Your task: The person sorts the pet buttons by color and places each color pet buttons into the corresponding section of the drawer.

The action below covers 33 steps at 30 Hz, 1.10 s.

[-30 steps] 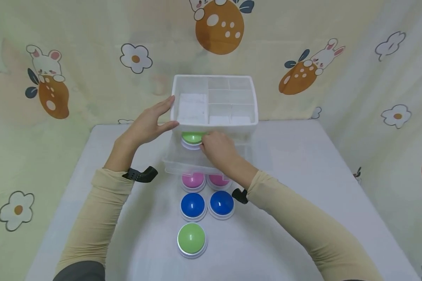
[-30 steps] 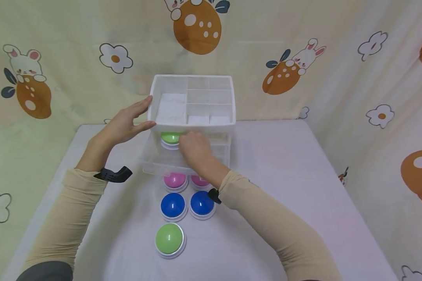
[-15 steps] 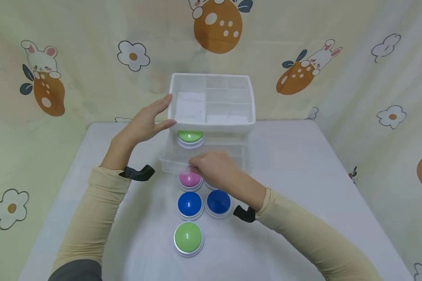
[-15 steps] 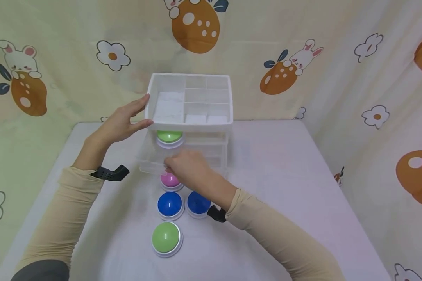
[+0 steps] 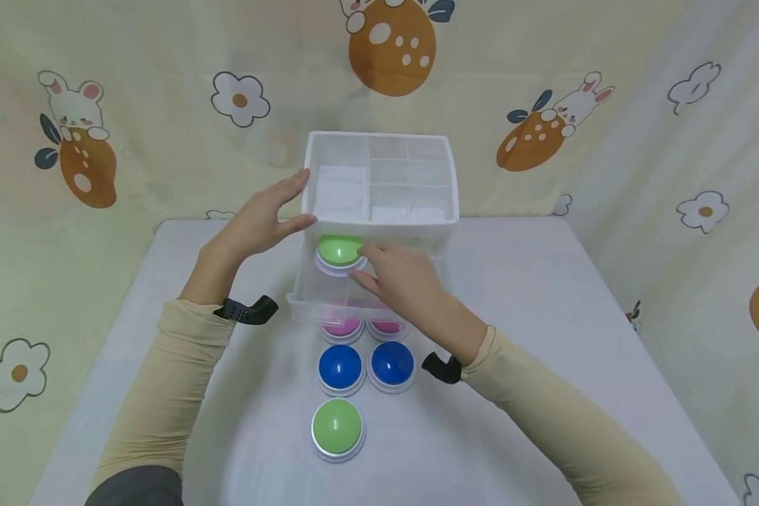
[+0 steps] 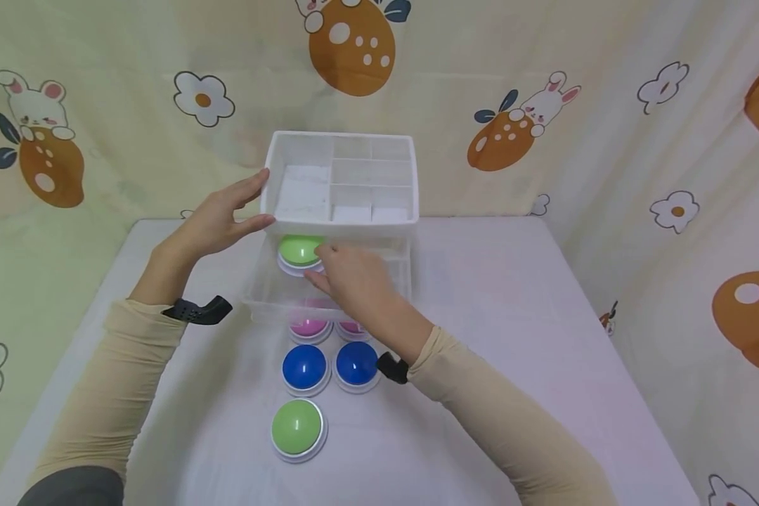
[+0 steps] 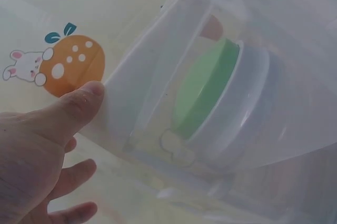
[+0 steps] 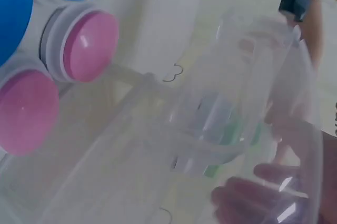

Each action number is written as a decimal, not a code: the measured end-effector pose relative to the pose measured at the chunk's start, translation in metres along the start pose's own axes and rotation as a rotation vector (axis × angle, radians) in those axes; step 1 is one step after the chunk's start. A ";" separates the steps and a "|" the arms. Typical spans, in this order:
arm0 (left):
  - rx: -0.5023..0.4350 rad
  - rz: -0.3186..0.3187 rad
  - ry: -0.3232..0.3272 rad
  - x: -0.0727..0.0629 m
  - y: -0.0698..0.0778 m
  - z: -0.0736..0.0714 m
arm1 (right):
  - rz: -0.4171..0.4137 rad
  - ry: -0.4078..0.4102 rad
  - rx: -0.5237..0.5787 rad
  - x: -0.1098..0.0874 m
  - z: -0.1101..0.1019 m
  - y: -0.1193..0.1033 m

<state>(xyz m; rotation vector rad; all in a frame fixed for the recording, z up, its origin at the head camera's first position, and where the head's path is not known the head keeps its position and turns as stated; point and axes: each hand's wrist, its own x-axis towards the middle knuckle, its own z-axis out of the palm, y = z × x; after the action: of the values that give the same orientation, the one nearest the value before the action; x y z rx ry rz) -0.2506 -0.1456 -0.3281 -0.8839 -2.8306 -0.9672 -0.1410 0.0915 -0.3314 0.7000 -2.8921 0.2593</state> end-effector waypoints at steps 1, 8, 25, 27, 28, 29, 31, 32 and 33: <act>0.001 0.001 0.000 0.000 0.000 0.000 | 0.011 -0.007 -0.043 0.004 0.000 0.001; 0.013 0.014 0.003 0.000 0.004 0.000 | 0.041 -0.208 -0.113 0.025 0.012 -0.003; 0.002 0.012 0.010 -0.001 0.000 0.003 | -0.081 -0.020 -0.185 0.039 0.021 0.003; 0.006 -0.004 0.008 -0.001 -0.002 0.003 | -0.099 -0.023 -0.182 0.040 0.022 0.003; 0.004 -0.010 0.007 -0.001 -0.003 0.003 | -0.100 -0.032 -0.174 0.041 0.022 0.003; 0.008 -0.015 0.008 0.000 -0.003 0.003 | -0.096 -0.040 -0.170 0.042 0.022 0.003; 0.012 -0.018 0.010 0.001 -0.003 0.004 | -0.078 -0.028 -0.134 0.040 0.019 0.002; 0.014 -0.018 0.010 0.001 -0.002 0.004 | -0.076 0.005 -0.105 0.037 0.017 0.001; 0.012 -0.018 0.008 0.002 -0.001 0.004 | -0.086 0.062 -0.067 0.032 0.015 0.000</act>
<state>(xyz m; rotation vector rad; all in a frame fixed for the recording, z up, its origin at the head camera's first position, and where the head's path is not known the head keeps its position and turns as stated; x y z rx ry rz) -0.2523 -0.1435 -0.3315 -0.8521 -2.8394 -0.9527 -0.1713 0.0744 -0.3401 0.7876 -2.7896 0.1698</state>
